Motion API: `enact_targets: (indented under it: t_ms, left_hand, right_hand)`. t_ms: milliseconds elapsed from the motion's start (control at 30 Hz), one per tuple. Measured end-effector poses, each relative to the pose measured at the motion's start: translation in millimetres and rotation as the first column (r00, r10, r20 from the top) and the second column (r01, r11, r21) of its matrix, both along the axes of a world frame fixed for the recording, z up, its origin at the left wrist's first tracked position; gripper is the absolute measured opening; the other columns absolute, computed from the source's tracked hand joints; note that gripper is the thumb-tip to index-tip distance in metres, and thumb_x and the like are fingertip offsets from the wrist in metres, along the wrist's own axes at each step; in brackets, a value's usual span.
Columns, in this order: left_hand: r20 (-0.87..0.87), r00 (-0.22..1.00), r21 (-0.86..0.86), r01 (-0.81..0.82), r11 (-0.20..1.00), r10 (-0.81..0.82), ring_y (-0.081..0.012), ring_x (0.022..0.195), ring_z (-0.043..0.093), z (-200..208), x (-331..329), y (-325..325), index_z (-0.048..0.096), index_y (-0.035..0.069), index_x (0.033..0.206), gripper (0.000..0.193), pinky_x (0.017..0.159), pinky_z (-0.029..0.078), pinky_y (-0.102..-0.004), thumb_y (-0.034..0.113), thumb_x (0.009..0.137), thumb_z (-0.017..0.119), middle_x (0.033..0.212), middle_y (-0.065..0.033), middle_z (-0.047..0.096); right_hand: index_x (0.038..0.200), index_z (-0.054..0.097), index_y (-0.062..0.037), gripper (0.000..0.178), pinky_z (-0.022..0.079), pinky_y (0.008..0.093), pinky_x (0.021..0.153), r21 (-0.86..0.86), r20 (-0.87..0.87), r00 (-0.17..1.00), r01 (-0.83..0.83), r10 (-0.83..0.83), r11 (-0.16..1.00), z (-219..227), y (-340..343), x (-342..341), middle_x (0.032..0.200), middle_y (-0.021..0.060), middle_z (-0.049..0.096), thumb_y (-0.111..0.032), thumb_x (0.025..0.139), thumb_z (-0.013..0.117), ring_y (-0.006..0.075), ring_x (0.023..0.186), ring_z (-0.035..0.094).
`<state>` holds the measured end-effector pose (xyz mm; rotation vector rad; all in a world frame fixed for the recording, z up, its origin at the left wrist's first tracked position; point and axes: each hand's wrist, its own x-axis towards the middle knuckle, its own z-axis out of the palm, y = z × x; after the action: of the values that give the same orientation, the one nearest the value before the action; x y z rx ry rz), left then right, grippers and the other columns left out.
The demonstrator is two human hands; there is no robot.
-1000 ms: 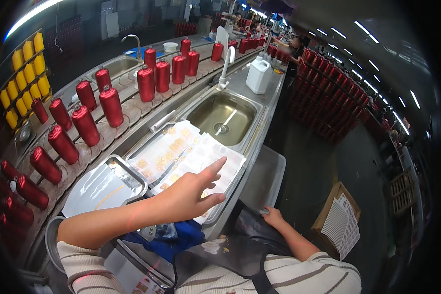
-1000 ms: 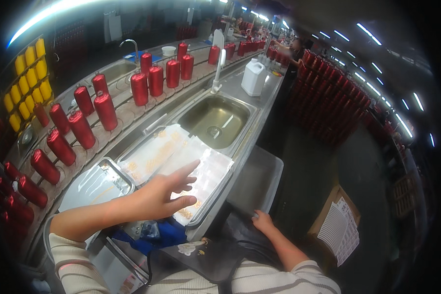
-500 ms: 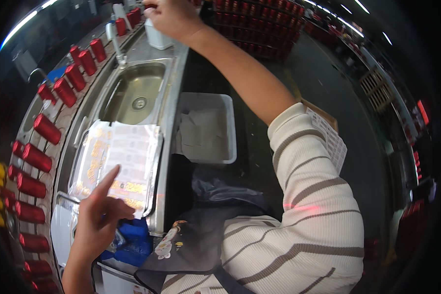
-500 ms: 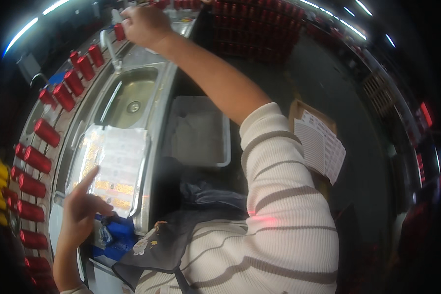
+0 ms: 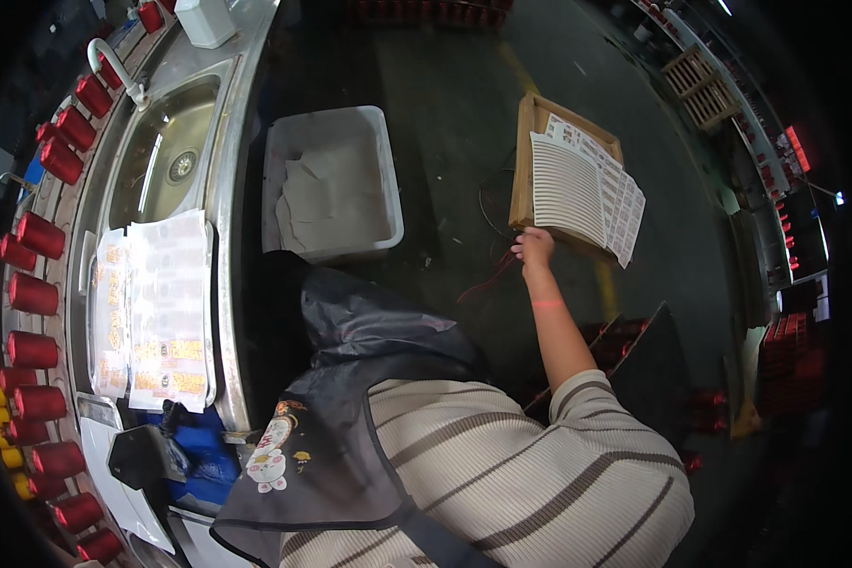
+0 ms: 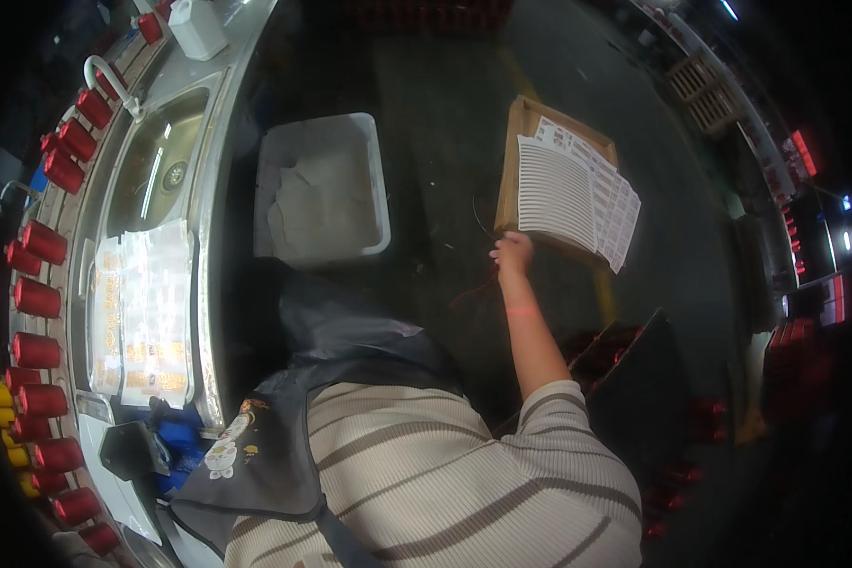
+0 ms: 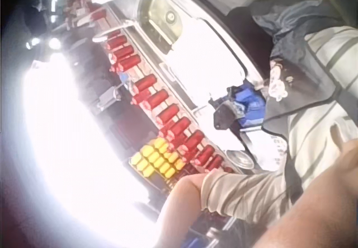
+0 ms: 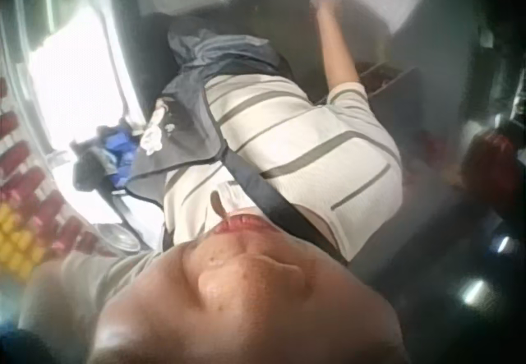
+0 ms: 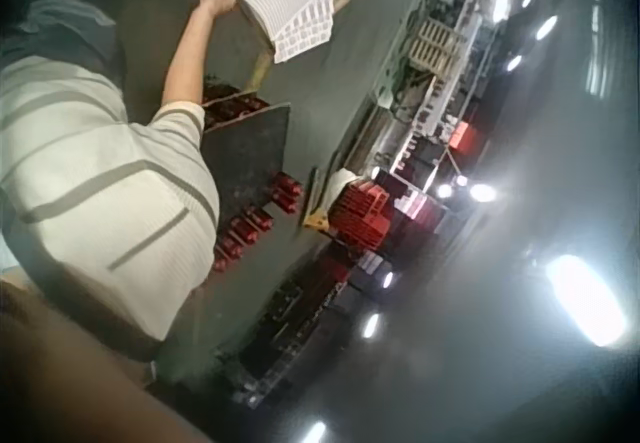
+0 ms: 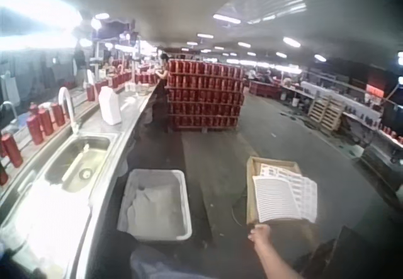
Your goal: The person applies a decorative label to a red cylindrical can, smoothing it with a blue cloth. They then handle a stack of label sheets, separating and organizing them on a nearby surface.
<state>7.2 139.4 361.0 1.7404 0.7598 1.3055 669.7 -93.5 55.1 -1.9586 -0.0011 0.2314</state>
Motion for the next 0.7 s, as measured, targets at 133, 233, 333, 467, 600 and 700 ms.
enact_targets:
  t_ms: [133, 233, 333, 467, 600, 700]
  left_hand:
    - [-0.082, 0.996, -0.112, -0.025, 0.993, 0.016, -0.0222, 0.088, 0.062, -27, 24, -9, 0.039, 0.000, 0.142, 0.054, 0.087, 0.049, -0.0360, 0.020, 0.094, 0.053, 0.106, -0.0131, 0.058]
    - [-0.114, 0.994, -0.168, -0.026, 0.985, 0.007, -0.0224, 0.089, 0.063, -37, 38, -8, 0.039, 0.000, 0.142, 0.054, 0.087, 0.049, -0.0361, 0.022, 0.095, 0.052, 0.108, -0.0134, 0.058]
    - [-0.117, 0.993, -0.183, -0.011, 0.983, -0.011, -0.0227, 0.091, 0.063, -42, 47, -5, 0.040, 0.000, 0.142, 0.053, 0.087, 0.050, -0.0362, 0.023, 0.095, 0.051, 0.110, -0.0138, 0.058]
    - [-0.142, 0.989, -0.151, 0.020, 0.988, -0.042, -0.0231, 0.093, 0.063, -37, 58, 0, 0.040, 0.001, 0.143, 0.053, 0.087, 0.051, -0.0364, 0.026, 0.096, 0.049, 0.114, -0.0142, 0.057]
    - [-0.151, 0.984, -0.077, 0.082, 0.994, -0.093, -0.0234, 0.095, 0.064, -25, 66, 16, 0.040, 0.001, 0.143, 0.053, 0.088, 0.051, -0.0365, 0.028, 0.097, 0.048, 0.117, -0.0147, 0.057]
    - [-0.160, 0.979, -0.030, 0.122, 0.992, -0.126, -0.0237, 0.096, 0.064, -17, 75, 28, 0.040, 0.001, 0.143, 0.053, 0.088, 0.052, -0.0366, 0.030, 0.098, 0.047, 0.119, -0.0151, 0.057]
  right_hand:
    - [0.110, 0.057, -0.0012, 0.028, 0.050, 0.0395, 0.062, -0.017, -0.237, 0.925, 0.302, -0.297, 0.953, -29, -41, 91, 0.099, 0.0172, 0.059, -0.013, 0.085, 0.059, 0.0278, 0.082, 0.064]
    - [0.119, 0.056, -0.0050, 0.037, 0.044, 0.0492, 0.089, 0.159, -0.448, 0.841, 0.410, -0.304, 0.898, -43, -33, 122, 0.129, 0.0195, 0.050, -0.024, 0.087, 0.059, 0.0336, 0.113, 0.054]
    - [0.122, 0.055, -0.0073, 0.038, 0.039, 0.0512, 0.097, 0.299, -0.559, 0.781, 0.504, -0.279, 0.811, -46, -14, 157, 0.134, 0.0177, 0.050, -0.027, 0.090, 0.054, 0.0339, 0.119, 0.050]
    - [0.120, 0.056, -0.0111, 0.033, 0.042, 0.0493, 0.093, 0.333, -0.572, 0.798, 0.439, -0.191, 0.835, -45, -4, 159, 0.126, 0.0110, 0.057, -0.026, 0.091, 0.051, 0.0302, 0.112, 0.055]
    - [0.116, 0.055, -0.0100, 0.032, 0.048, 0.0401, 0.078, 0.324, -0.610, 0.736, 0.569, -0.293, 0.756, -34, -4, 163, 0.115, 0.0093, 0.059, -0.030, 0.091, 0.055, 0.0253, 0.097, 0.059]
    - [0.116, 0.051, -0.0032, 0.040, 0.049, 0.0342, 0.069, 0.410, -0.641, 0.734, 0.576, -0.226, 0.707, -35, -18, 161, 0.107, 0.0081, 0.056, -0.034, 0.090, 0.060, 0.0214, 0.087, 0.055]
